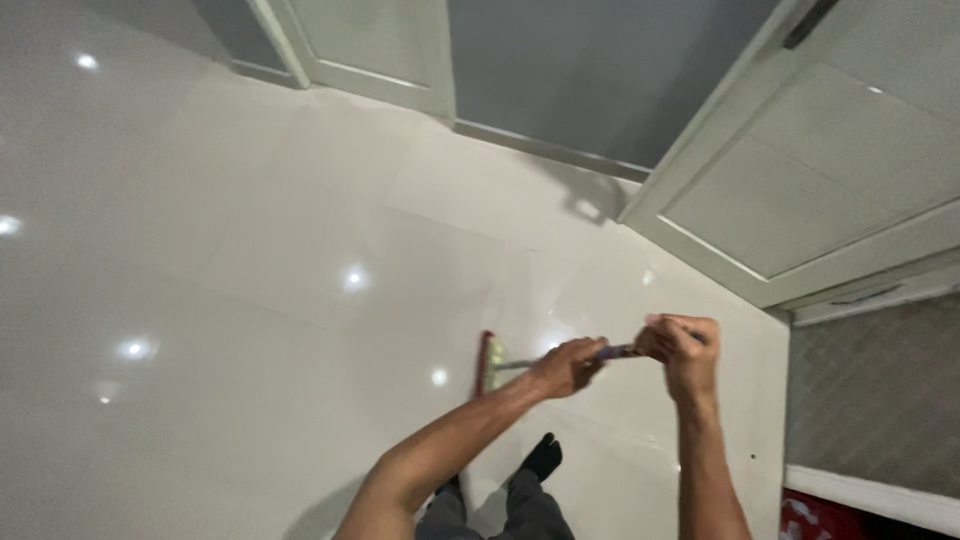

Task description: The person sweeps a tiled floor using a broom and a dustpan. They gather debris into a pile and sweep it into the dustpan, repeating the process to clean the area near a doorway.

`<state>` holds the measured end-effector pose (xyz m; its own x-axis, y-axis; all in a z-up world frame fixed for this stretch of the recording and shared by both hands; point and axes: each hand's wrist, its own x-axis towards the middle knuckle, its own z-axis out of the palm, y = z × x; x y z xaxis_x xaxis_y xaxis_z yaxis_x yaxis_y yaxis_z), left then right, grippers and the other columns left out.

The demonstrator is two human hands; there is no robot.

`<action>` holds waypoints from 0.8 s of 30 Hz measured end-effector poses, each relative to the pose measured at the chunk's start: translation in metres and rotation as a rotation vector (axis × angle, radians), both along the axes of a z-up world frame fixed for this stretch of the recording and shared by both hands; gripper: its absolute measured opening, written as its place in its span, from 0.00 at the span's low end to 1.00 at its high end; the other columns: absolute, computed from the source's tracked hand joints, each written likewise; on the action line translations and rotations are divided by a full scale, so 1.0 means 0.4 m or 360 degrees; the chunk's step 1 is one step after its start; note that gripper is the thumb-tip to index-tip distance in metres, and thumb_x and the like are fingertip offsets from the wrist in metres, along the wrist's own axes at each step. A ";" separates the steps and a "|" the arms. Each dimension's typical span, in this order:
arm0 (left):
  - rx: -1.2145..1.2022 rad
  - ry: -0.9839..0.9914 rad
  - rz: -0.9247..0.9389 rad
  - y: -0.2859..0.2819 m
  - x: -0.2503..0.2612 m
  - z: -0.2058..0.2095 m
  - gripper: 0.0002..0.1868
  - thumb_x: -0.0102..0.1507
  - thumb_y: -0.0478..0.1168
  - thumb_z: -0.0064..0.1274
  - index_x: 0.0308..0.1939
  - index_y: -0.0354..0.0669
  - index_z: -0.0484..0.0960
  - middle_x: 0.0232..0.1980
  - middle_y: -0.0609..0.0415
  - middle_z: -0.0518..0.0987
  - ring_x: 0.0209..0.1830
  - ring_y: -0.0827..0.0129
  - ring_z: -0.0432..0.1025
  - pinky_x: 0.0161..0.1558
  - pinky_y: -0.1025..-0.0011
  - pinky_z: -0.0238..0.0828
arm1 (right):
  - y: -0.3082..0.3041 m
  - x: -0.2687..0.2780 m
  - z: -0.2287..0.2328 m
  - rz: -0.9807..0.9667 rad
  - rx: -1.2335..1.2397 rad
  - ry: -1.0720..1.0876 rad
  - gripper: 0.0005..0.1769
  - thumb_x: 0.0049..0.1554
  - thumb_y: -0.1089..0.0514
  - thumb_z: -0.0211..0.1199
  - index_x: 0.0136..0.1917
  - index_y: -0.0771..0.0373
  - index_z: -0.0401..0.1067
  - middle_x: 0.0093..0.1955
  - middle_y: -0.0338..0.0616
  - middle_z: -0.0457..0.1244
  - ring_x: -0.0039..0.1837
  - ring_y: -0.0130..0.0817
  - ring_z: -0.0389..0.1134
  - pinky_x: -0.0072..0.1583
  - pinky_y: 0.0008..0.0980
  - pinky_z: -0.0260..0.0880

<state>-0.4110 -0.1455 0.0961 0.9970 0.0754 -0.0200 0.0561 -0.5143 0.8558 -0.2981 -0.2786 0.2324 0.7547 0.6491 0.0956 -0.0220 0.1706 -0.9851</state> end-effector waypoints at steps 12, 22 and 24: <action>0.0370 0.0510 0.0730 0.396 -0.627 -0.267 0.05 0.65 0.35 0.51 0.44 0.48 0.76 0.48 0.44 0.74 0.51 0.48 0.69 0.50 0.52 0.69 | 0.369 -0.494 -0.398 0.0414 -0.0438 0.0164 0.18 0.60 0.62 0.54 0.29 0.66 0.73 0.31 0.44 0.67 0.33 0.32 0.62 0.39 0.35 0.62; 0.0256 0.0261 0.0785 0.270 -0.589 -0.372 0.04 0.63 0.30 0.50 0.41 0.40 0.75 0.39 0.41 0.78 0.46 0.46 0.71 0.50 0.51 0.67 | 0.285 -0.472 -0.432 0.0474 -0.0163 0.0122 0.21 0.58 0.69 0.48 0.24 0.68 0.62 0.26 0.44 0.60 0.34 0.31 0.61 0.44 0.35 0.67; 0.0221 0.0291 0.0687 0.213 -0.508 -0.341 0.05 0.64 0.30 0.50 0.43 0.41 0.76 0.40 0.41 0.77 0.46 0.45 0.71 0.50 0.51 0.68 | 0.215 -0.398 -0.406 0.0320 -0.0202 -0.0012 0.22 0.58 0.68 0.49 0.22 0.68 0.65 0.24 0.44 0.62 0.29 0.31 0.58 0.44 0.34 0.67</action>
